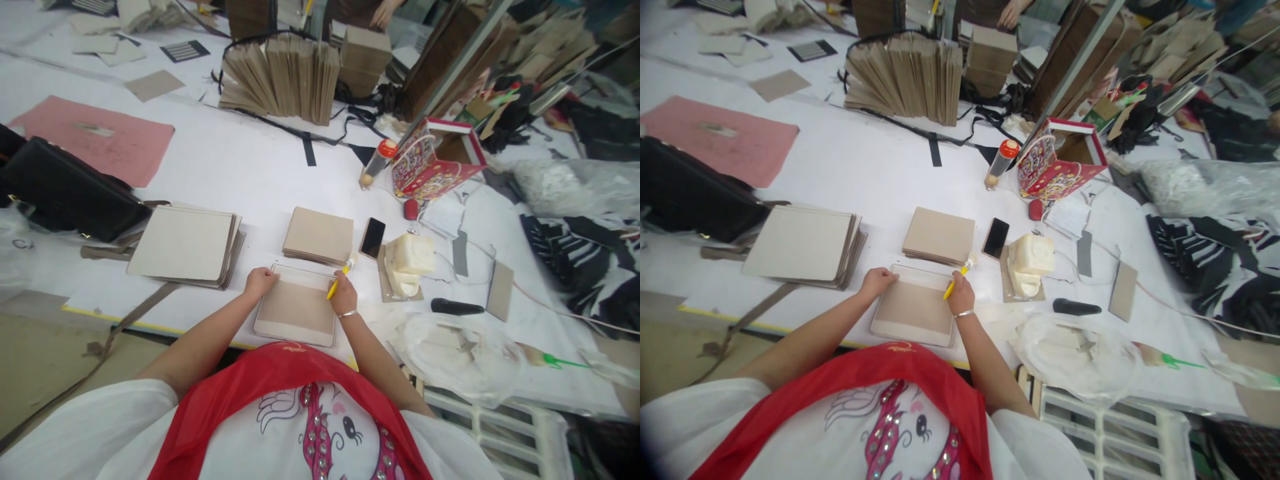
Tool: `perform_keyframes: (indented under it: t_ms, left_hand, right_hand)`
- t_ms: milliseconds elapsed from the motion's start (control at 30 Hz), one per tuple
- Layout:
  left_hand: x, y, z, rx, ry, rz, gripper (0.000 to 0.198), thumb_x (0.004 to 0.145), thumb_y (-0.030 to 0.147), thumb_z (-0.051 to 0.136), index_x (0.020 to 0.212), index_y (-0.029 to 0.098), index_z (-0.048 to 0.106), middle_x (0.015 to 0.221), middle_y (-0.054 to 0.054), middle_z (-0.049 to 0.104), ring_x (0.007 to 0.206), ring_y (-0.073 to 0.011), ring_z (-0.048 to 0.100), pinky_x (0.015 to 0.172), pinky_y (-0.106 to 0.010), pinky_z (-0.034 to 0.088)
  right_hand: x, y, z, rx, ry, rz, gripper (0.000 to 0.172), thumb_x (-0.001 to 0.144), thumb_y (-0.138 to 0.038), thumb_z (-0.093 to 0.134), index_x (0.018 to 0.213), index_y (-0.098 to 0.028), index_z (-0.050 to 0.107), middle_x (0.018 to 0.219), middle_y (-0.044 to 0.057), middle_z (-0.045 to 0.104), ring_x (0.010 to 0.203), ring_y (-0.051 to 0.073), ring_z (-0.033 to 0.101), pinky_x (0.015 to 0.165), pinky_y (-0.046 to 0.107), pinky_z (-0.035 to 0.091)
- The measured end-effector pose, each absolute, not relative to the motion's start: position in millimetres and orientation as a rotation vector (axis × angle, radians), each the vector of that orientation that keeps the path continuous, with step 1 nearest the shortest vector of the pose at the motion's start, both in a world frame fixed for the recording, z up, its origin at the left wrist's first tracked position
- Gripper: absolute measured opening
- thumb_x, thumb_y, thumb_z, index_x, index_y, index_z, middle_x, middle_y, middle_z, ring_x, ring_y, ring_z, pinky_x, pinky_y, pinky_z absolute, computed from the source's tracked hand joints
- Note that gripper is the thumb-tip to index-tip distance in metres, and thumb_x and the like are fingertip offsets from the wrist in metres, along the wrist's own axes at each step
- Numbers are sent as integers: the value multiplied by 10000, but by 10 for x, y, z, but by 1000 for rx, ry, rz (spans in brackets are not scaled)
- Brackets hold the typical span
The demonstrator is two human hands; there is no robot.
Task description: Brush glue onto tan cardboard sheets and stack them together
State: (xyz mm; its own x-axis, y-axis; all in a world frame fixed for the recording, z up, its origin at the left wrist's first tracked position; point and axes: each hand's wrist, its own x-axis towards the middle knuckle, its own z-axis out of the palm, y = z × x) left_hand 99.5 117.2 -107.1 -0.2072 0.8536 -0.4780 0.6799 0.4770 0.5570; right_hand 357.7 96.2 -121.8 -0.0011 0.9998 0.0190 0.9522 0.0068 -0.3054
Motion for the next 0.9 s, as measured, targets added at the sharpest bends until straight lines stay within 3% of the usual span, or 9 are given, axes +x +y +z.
perform_keyframes:
  t_ms: [267, 400, 533, 633, 733, 900]
  left_hand:
    - [1004, 1157, -1043, 1377, 1995, 239, 250, 688, 418, 568, 614, 180, 572, 594, -17, 582, 612, -157, 535, 549, -246, 344]
    - [824, 1019, -872, 1671, 2085, 396, 181, 759, 324, 517, 835, 171, 581, 801, -53, 615, 754, -174, 562, 671, -268, 404]
    - [274, 772, -649, 2085, 2166, 642, 421, 807, 381, 490, 1158, 148, 468, 1165, -141, 527, 1107, -237, 462, 923, -363, 345]
    - [-242, 600, -561, 2175, 2330, 423, 700, 715, 471, 600, 1285, 144, 357, 1306, -176, 412, 1237, -321, 318, 994, -459, 245]
    - [-620, 502, -552, 2191, 2342, 95, 669, 718, 352, 619, 1298, 157, 350, 1226, -153, 491, 1153, -309, 411, 970, -455, 266]
    - [-603, 397, -444, 2429, 2085, -30, 255, 788, 171, 486, 1032, 165, 564, 862, -82, 596, 843, -216, 536, 783, -345, 396]
  right_hand:
    - [3559, 976, -1168, -2072, -2062, 240, 320, 823, -229, 417, 1129, -159, 483, 863, 78, 567, 751, 173, 516, 638, 258, 382]
    - [3707, 927, -1099, -2078, -1989, 142, 346, 800, -222, 450, 1139, -157, 467, 861, 77, 559, 760, 180, 520, 622, 263, 386]
    - [3923, 825, -1068, -1928, -1923, 64, 331, 801, -264, 453, 1113, -153, 465, 852, 65, 582, 792, 187, 548, 670, 278, 425]
    - [3943, 743, -1027, -1798, -1908, 74, 290, 809, -276, 438, 1066, -149, 478, 881, 77, 600, 807, 190, 567, 709, 300, 448]
    - [3794, 682, -924, -1716, -1903, 164, 251, 816, -295, 431, 1016, -155, 487, 890, 84, 610, 799, 186, 586, 717, 308, 465]
    - [3393, 547, -647, -1655, -1849, 456, 227, 829, -344, 425, 978, -179, 470, 837, 53, 621, 740, 168, 616, 679, 288, 476]
